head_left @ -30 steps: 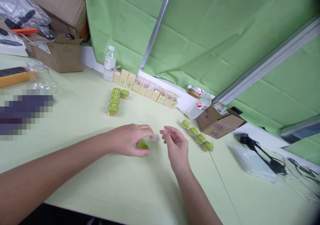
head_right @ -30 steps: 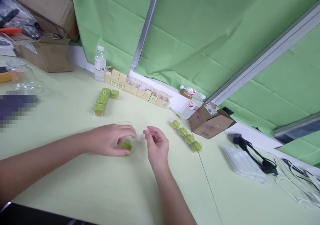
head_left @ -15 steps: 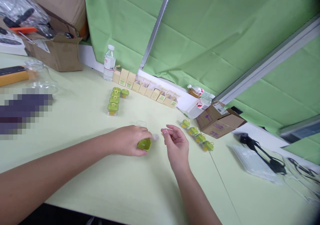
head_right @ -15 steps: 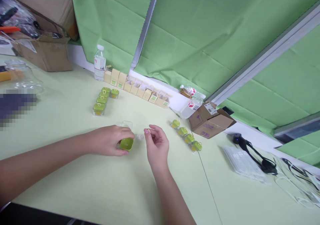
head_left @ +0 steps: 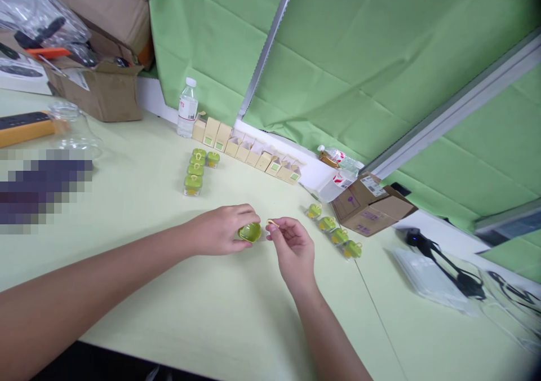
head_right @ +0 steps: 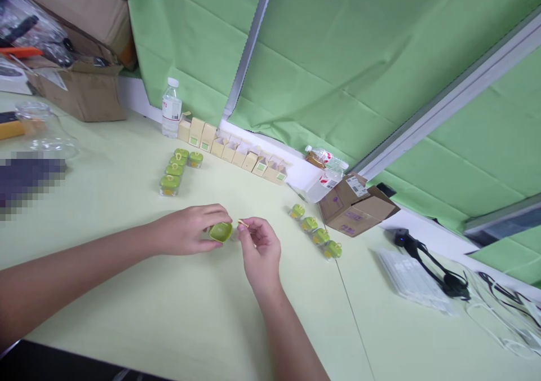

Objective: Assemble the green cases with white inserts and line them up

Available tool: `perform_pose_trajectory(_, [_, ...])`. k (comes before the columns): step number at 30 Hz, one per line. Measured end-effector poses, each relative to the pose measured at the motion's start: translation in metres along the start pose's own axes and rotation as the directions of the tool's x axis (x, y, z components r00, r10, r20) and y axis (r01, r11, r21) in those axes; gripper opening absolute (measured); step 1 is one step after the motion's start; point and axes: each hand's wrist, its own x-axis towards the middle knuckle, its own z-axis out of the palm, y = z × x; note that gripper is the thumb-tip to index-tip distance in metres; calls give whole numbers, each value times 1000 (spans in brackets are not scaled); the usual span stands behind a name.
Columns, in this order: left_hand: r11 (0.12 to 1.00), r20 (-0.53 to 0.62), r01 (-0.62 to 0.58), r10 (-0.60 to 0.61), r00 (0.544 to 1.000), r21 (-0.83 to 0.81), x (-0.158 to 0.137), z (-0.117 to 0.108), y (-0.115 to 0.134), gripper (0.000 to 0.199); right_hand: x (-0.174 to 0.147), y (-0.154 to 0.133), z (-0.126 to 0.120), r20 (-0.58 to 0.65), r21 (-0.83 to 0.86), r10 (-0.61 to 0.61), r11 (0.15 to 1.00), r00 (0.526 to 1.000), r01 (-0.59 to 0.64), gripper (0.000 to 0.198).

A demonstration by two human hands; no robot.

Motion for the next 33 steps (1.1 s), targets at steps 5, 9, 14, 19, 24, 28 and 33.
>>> perform_pose_trajectory(5, [997, -32, 22, -24, 999, -75, 2, 0, 2, 28, -4, -1, 0, 29, -152, -100, 983, 995, 104, 11])
perform_pose_trajectory(9, [973, -13, 94, -99, 995, -213, 5, -1, 3, 34, -6, -4, 0, 61, -247, -178, 951, 982, 187, 9])
perform_pose_trajectory(14, [936, 6, 108, -112, 994, -335, 6, 0, 3, 35, -7, -7, -1, 203, -372, -272, 867, 941, 331, 9])
perform_pose_trajectory(19, [917, 30, 117, -114, 993, -382, 5, 3, 2, 37, -7, -6, 0, 335, -446, -353, 757, 873, 478, 17])
perform_pose_trajectory(24, [932, 35, 94, -88, 996, -350, 5, 3, 3, 34, -6, -3, 0, 363, -466, -348, 736, 864, 492, 20])
perform_pose_trajectory(28, [950, 35, 71, -64, 997, -304, 4, 2, 3, 32, -6, -1, 0, 387, -465, -350, 725, 853, 509, 22])
perform_pose_trajectory(33, [959, 61, 40, -24, 998, -279, 5, 3, 2, 31, -4, 2, -1, 456, -471, -377, 666, 806, 578, 21])
